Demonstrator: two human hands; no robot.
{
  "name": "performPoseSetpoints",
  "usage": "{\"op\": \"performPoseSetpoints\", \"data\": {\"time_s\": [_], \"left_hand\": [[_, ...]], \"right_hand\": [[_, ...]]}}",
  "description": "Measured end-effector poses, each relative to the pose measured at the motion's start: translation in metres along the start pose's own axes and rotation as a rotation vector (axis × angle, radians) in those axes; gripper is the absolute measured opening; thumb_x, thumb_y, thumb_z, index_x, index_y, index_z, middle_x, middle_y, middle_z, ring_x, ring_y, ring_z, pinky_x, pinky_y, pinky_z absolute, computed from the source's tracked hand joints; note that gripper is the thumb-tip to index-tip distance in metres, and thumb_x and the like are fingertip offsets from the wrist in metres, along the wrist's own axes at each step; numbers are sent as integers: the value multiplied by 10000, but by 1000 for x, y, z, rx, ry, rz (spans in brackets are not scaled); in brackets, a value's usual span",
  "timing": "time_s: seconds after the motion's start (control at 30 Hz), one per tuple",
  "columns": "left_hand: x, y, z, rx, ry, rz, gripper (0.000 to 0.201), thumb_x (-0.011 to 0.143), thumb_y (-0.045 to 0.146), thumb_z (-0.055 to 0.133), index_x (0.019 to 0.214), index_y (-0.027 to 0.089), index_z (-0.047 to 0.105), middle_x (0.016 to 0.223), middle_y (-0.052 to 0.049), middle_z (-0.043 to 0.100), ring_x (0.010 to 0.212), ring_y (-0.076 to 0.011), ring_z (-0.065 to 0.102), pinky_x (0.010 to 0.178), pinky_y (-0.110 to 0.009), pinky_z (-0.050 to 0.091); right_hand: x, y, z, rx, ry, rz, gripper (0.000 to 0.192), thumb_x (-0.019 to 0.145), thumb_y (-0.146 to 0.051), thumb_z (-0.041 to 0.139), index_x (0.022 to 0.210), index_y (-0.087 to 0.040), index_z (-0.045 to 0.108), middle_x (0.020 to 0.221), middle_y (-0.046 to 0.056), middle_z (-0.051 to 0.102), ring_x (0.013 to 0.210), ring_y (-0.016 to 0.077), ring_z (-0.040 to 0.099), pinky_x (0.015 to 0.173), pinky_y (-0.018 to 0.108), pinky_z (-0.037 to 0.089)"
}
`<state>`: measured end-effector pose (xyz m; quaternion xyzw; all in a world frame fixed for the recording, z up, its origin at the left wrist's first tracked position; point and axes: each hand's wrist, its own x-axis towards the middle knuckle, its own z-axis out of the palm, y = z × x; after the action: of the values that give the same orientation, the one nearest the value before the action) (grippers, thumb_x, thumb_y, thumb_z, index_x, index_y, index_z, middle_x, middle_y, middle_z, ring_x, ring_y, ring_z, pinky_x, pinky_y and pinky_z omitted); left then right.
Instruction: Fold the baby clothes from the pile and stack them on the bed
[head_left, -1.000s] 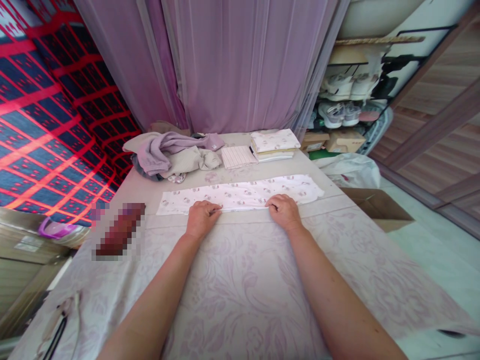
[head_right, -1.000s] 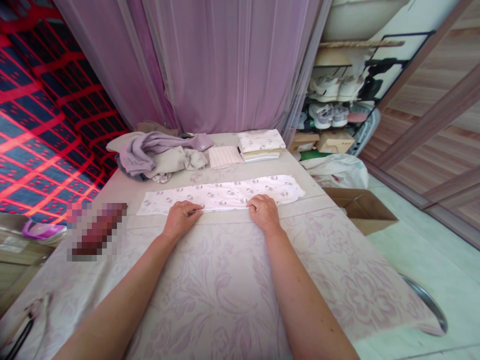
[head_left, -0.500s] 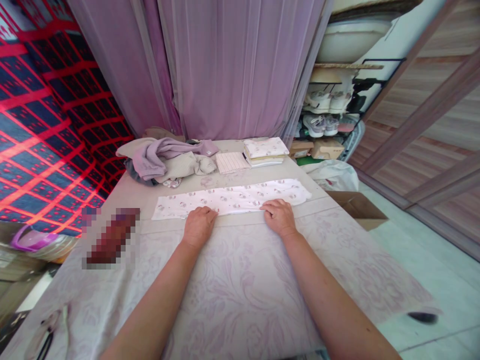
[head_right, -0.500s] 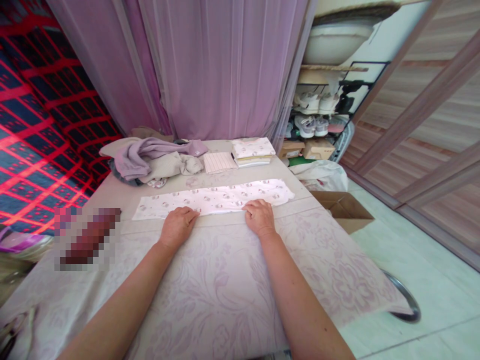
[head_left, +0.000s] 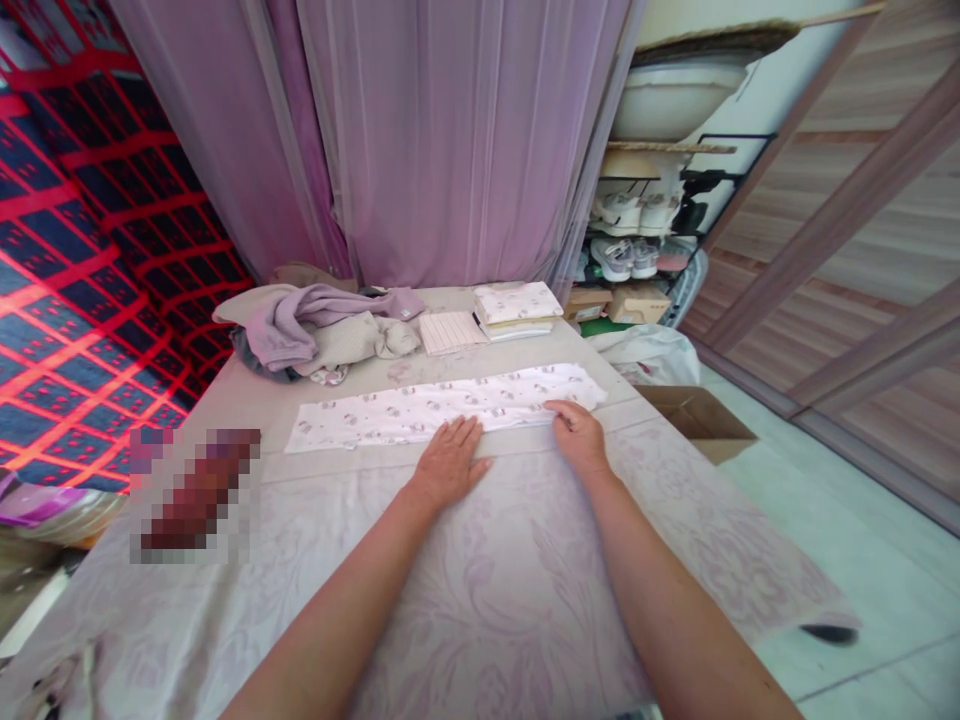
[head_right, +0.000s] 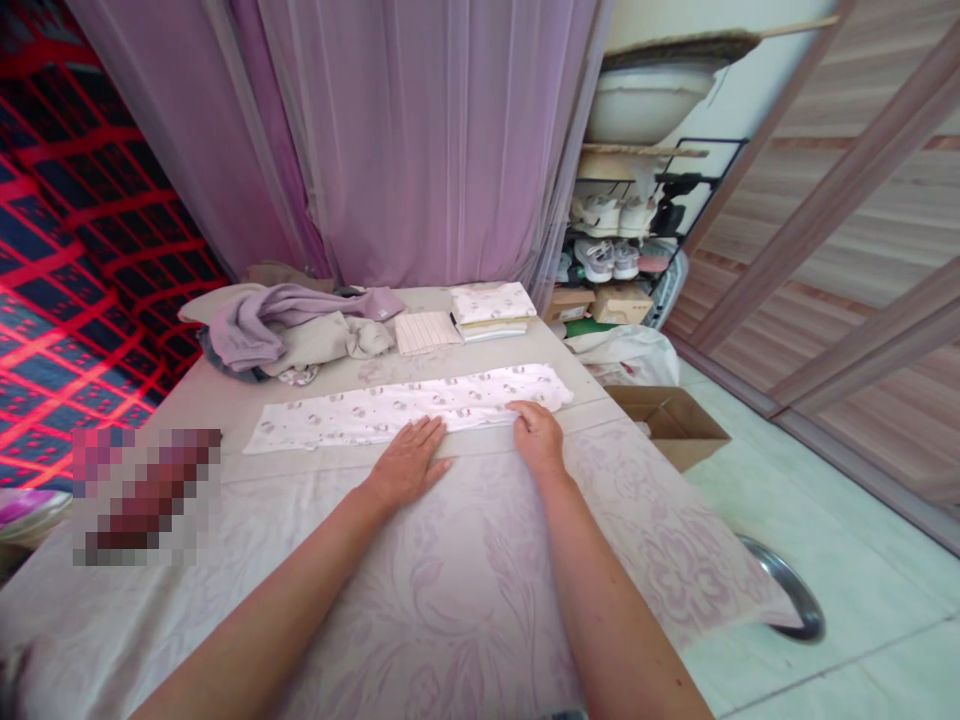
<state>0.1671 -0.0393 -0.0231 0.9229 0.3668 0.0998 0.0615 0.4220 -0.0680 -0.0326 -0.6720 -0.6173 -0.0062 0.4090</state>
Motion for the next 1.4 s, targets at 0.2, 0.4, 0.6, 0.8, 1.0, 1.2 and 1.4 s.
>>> {"op": "performPoseSetpoints", "data": {"time_s": [0.2, 0.4, 0.6, 0.8, 1.0, 1.2, 1.4], "left_hand": [[1, 4, 3, 35, 82, -33, 560, 911, 516, 410, 1395, 234, 409, 1456, -105, 434, 1352, -289, 365, 1111, -480, 270], [19, 22, -1, 80, 128, -83, 456, 898, 434, 464, 1253, 159, 540, 1335, -152, 540, 1268, -307, 454, 1092, -474, 317], [35, 30, 11, -14, 120, 77, 533, 935, 420, 379, 1401, 160, 376, 1437, -138, 451, 1357, -246, 368, 1130, -430, 292], [36, 31, 18, -6, 121, 62, 561, 932, 427, 399, 1432, 179, 337, 1480, -130, 393, 1387, -264, 314, 1136, -458, 269], [37, 35, 15, 39, 57, 23, 520, 936, 418, 399, 1404, 192, 391, 1496, -116, 369, 1388, -282, 306, 1130, -488, 258], [37, 37, 17, 56, 74, 21, 505, 936, 411, 396, 1402, 216, 398, 1489, -92, 390, 1384, -276, 315, 1121, -488, 272], [38, 39, 16, 92, 54, 9, 519, 933, 406, 396, 1394, 169, 415, 1483, -109, 394, 1379, -295, 317, 1121, -501, 271]], "right_hand": [[13, 24, -22, -86, -176, -89, 217, 819, -245, 536, 901, -254, 737, 959, 25, 737, 934, 204, 633, 869, 365, 463], [24, 8, -26, -259, -333, -194, 177, 851, -257, 579, 944, -266, 729, 1003, 15, 728, 975, 196, 609, 849, 340, 403], [28, 11, -31, -307, -401, -326, 189, 883, -243, 553, 980, -261, 714, 996, 21, 723, 956, 188, 592, 828, 313, 368], [29, 0, -28, -451, -322, -289, 239, 925, -258, 479, 904, -202, 711, 894, 85, 697, 858, 209, 580, 781, 321, 356], [28, 9, -31, -411, -354, -264, 152, 874, -233, 551, 919, -210, 695, 911, 68, 692, 899, 208, 583, 791, 311, 386], [26, 50, -46, -99, -285, -129, 192, 834, -273, 580, 963, -242, 719, 1004, 37, 721, 973, 202, 623, 868, 333, 443], [26, 62, -44, -73, -279, -160, 209, 833, -229, 558, 949, -240, 731, 987, 34, 732, 974, 191, 634, 880, 327, 453]]}}
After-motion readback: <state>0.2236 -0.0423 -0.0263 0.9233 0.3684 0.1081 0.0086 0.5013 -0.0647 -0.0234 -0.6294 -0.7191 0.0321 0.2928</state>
